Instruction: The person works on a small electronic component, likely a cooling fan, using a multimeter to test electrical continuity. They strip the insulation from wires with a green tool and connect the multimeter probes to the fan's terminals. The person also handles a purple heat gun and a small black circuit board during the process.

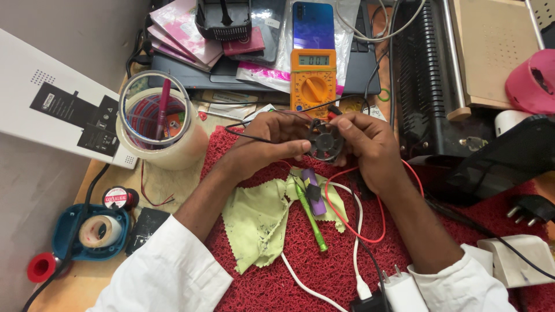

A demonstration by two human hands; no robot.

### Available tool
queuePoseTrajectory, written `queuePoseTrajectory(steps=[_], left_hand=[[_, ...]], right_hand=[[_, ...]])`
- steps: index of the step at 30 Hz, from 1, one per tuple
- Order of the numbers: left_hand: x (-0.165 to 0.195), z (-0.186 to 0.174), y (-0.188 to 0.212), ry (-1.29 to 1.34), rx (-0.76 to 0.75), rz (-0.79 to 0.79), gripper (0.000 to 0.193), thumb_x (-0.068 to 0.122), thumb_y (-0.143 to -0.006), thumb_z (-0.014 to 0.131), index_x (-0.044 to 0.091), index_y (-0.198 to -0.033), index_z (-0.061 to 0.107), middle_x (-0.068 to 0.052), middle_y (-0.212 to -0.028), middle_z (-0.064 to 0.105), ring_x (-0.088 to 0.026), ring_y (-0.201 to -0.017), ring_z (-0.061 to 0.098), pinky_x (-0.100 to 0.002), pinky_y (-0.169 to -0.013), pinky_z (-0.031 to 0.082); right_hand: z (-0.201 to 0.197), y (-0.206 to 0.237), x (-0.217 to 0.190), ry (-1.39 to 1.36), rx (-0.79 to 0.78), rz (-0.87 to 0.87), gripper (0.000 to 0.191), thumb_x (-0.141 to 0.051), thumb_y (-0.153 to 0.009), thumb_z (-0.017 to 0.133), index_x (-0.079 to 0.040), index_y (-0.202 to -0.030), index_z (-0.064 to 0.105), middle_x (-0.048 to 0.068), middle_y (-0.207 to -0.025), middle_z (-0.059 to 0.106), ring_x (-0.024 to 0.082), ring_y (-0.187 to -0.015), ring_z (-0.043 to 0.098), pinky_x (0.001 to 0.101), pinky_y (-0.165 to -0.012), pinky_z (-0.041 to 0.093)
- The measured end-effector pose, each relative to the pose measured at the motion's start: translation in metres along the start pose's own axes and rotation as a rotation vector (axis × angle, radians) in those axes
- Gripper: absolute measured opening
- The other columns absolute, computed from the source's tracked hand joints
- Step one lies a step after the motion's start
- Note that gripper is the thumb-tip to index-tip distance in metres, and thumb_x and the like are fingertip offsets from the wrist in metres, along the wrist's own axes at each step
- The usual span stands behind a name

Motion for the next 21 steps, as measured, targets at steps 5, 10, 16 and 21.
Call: queuePoseTrajectory(steps=[5,10,16,21], left_hand=[[0.011,0.008,0.004,-0.203,-0.099,0.059,0.074,0.003,-0.086,0.080,0.007,-0.152,0.045,-0.008,-0.104,0.071,-0.013,-0.093,0.068,-0.029,-0.082,0.057],[0.009,0.011,0.002,-0.116,-0.083,0.116,0.068,0.000,-0.086,0.080,0.006,-0.146,0.048,-0.005,-0.115,0.073,-0.011,-0.104,0.070,-0.028,-0.092,0.060],[0.003,0.003,-0.001,-0.212,0.067,0.150,0.068,-0.004,-0.083,0.081,0.006,-0.144,0.052,-0.003,-0.114,0.071,-0.008,-0.098,0.068,-0.025,-0.086,0.058],[0.003,0.000,0.001,-0.198,0.126,0.201,0.069,-0.007,-0.084,0.077,0.007,-0.146,0.052,-0.001,-0.111,0.073,-0.003,-0.088,0.062,-0.019,-0.075,0.052]], right_hand=[[0.003,0.000,-0.002,-0.068,0.009,-0.013,0.024,-0.018,-0.105,0.061,-0.002,-0.122,0.062,0.004,-0.092,0.071,0.007,-0.071,0.067,0.0222,-0.059,0.054],[0.009,0.002,-0.007,0.040,0.004,-0.078,0.027,-0.014,-0.105,0.060,-0.001,-0.128,0.058,0.006,-0.092,0.072,0.009,-0.074,0.068,0.0229,-0.063,0.057],[0.015,0.007,-0.018,0.332,0.060,-0.320,0.037,0.005,-0.096,0.062,0.000,-0.132,0.060,0.009,-0.106,0.066,0.010,-0.080,0.065,0.0232,-0.068,0.056],[0.020,0.015,-0.030,0.733,0.219,-0.556,0.048,0.019,-0.078,0.057,-0.003,-0.119,0.070,0.012,-0.127,0.059,0.013,-0.089,0.068,0.0239,-0.073,0.060]])
Point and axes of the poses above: each hand's wrist, its own y-axis away from the middle knuckle, its own z-axis out of the palm, x = y × z, the point moved 4 cm from there along -y, towards the middle knuckle
